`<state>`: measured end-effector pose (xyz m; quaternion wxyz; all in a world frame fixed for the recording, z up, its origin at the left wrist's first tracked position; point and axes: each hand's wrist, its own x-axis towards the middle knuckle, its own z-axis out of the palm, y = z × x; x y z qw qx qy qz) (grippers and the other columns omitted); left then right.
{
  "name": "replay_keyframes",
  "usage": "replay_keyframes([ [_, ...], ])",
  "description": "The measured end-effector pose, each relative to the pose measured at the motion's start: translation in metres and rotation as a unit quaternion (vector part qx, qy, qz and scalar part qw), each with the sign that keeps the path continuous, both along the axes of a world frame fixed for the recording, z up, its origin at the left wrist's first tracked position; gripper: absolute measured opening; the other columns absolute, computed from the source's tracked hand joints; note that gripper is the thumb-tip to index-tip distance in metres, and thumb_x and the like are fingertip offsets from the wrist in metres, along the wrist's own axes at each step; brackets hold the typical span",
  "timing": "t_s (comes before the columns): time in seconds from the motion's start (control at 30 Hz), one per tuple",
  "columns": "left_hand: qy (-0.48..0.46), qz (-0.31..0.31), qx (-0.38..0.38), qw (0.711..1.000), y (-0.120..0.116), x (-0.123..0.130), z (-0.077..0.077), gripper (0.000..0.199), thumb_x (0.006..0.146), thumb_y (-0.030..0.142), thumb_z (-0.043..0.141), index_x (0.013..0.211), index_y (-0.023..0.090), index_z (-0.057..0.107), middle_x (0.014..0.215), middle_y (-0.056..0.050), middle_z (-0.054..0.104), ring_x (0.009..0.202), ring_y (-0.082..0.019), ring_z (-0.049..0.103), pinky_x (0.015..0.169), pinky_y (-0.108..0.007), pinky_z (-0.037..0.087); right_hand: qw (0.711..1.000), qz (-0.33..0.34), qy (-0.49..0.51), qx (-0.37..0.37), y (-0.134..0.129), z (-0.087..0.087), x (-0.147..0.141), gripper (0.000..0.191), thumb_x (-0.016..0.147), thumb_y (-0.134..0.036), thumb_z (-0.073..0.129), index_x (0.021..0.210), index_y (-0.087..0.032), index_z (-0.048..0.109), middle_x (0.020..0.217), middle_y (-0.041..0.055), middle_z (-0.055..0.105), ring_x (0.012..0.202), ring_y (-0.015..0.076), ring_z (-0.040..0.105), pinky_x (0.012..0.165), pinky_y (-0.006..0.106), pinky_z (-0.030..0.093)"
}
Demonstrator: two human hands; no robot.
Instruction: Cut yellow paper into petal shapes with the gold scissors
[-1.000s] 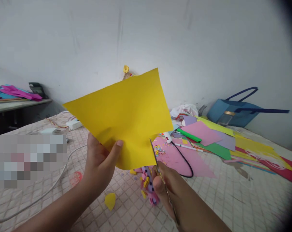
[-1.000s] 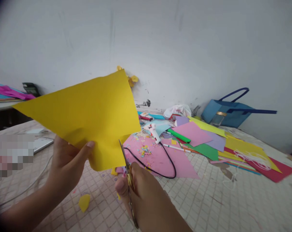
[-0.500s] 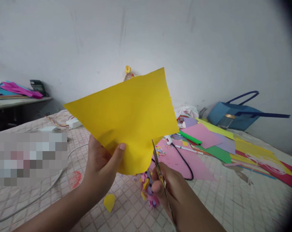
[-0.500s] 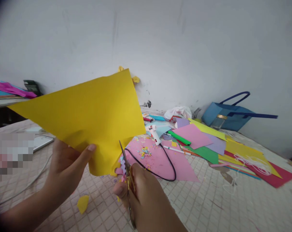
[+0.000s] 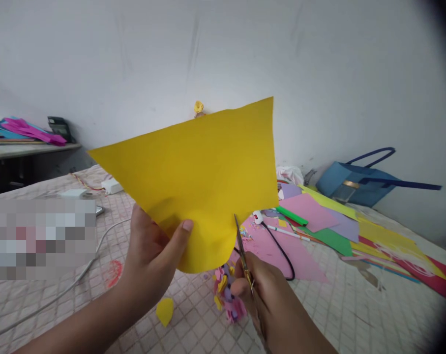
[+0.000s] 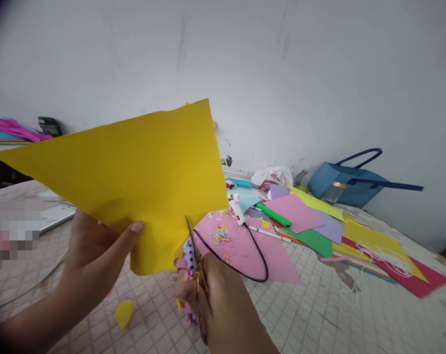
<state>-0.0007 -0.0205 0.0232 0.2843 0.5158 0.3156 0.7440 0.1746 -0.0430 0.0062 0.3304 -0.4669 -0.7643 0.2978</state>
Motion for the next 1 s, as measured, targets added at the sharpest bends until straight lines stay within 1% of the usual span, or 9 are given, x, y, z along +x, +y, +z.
replay_keyframes([
  [0.1,0.0,0.003,0.003,1.0,0.0,0.0,0.001,0.034,0.073,0.016,0.061,0.1,0.028,0.044,0.107,-0.001,0.056,0.094,-0.02,0.06,0.074,-0.034,0.058,0.999,-0.016,-0.034,0.013,0.0,-0.001,0.001,0.052,0.081,-0.067,0.031,0.081,-0.018,0.049,0.071,0.0035,0.054,0.062,0.016,0.049,0.054,0.026,0.037],
  [0.17,0.005,0.007,0.001,1.0,0.0,0.0,0.001,0.035,0.073,0.016,0.062,0.101,0.029,0.044,0.106,-0.001,0.056,0.094,-0.02,0.06,0.074,-0.034,0.058,0.999,-0.023,-0.039,0.022,-0.001,-0.002,0.002,0.05,0.081,-0.066,0.033,0.078,-0.018,0.047,0.07,0.0043,0.055,0.063,0.0169,0.049,0.053,0.026,0.038],
  [0.3,0.021,0.014,-0.004,1.0,-0.001,-0.001,0.0,0.036,0.074,0.018,0.061,0.104,0.028,0.044,0.109,-0.002,0.055,0.098,-0.021,0.058,0.079,-0.036,0.056,1.0,-0.007,-0.018,0.006,-0.001,0.001,0.001,0.036,0.086,-0.052,0.042,0.076,-0.018,0.049,0.069,0.0047,0.058,0.063,0.0169,0.053,0.057,0.026,0.042],
  [0.4,0.019,0.011,0.0,1.0,-0.001,-0.002,0.0,0.036,0.074,0.018,0.061,0.104,0.029,0.044,0.11,-0.003,0.054,0.099,-0.021,0.058,0.08,-0.036,0.055,1.0,-0.007,-0.008,-0.002,-0.002,0.006,-0.001,0.024,0.086,-0.039,0.043,0.074,-0.019,0.048,0.07,0.005,0.06,0.065,0.0173,0.055,0.059,0.027,0.044],
  [0.5,0.02,0.007,0.004,1.0,-0.001,-0.002,0.001,0.036,0.074,0.017,0.06,0.103,0.029,0.044,0.109,-0.002,0.054,0.098,-0.02,0.058,0.079,-0.034,0.056,1.0,-0.011,0.002,-0.013,-0.003,0.009,-0.004,0.02,0.086,-0.033,0.041,0.073,-0.019,0.045,0.069,0.0049,0.06,0.063,0.0168,0.055,0.056,0.026,0.043],
  [0.57,0.02,0.004,0.007,1.0,-0.001,-0.002,0.001,0.037,0.073,0.017,0.061,0.104,0.03,0.044,0.11,-0.001,0.054,0.097,-0.02,0.059,0.078,-0.034,0.056,0.999,0.0,0.01,-0.031,-0.004,0.01,-0.006,0.019,0.086,-0.031,0.04,0.071,-0.02,0.044,0.065,0.0037,0.06,0.059,0.0158,0.055,0.053,0.025,0.041],
  [0.63,0.019,0.004,0.006,1.0,-0.001,-0.002,0.001,0.037,0.073,0.017,0.06,0.104,0.03,0.044,0.11,-0.001,0.055,0.097,-0.02,0.059,0.078,-0.034,0.056,0.999,0.007,0.017,-0.038,-0.004,0.01,-0.006,0.018,0.085,-0.03,0.04,0.071,-0.02,0.043,0.064,0.0032,0.06,0.059,0.0157,0.056,0.053,0.025,0.041],
  [0.83,0.019,0.015,0.004,1.0,0.0,-0.001,0.001,0.036,0.072,0.018,0.061,0.101,0.029,0.044,0.108,-0.001,0.055,0.096,-0.021,0.059,0.076,-0.035,0.057,1.0,-0.007,0.009,-0.012,0.0,0.002,-0.004,0.02,0.086,-0.033,0.041,0.073,-0.019,0.045,0.07,0.0057,0.063,0.064,0.0175,0.058,0.058,0.027,0.043],
  [1.0,0.019,0.017,-0.002,1.0,0.0,-0.002,0.001,0.036,0.072,0.018,0.061,0.101,0.03,0.044,0.108,-0.002,0.055,0.094,-0.02,0.06,0.073,-0.034,0.057,1.0,0.021,0.006,-0.012,0.002,0.002,-0.002,0.027,0.087,-0.041,0.038,0.07,-0.02,0.042,0.066,0.0048,0.061,0.061,0.0171,0.058,0.056,0.026,0.043],
])
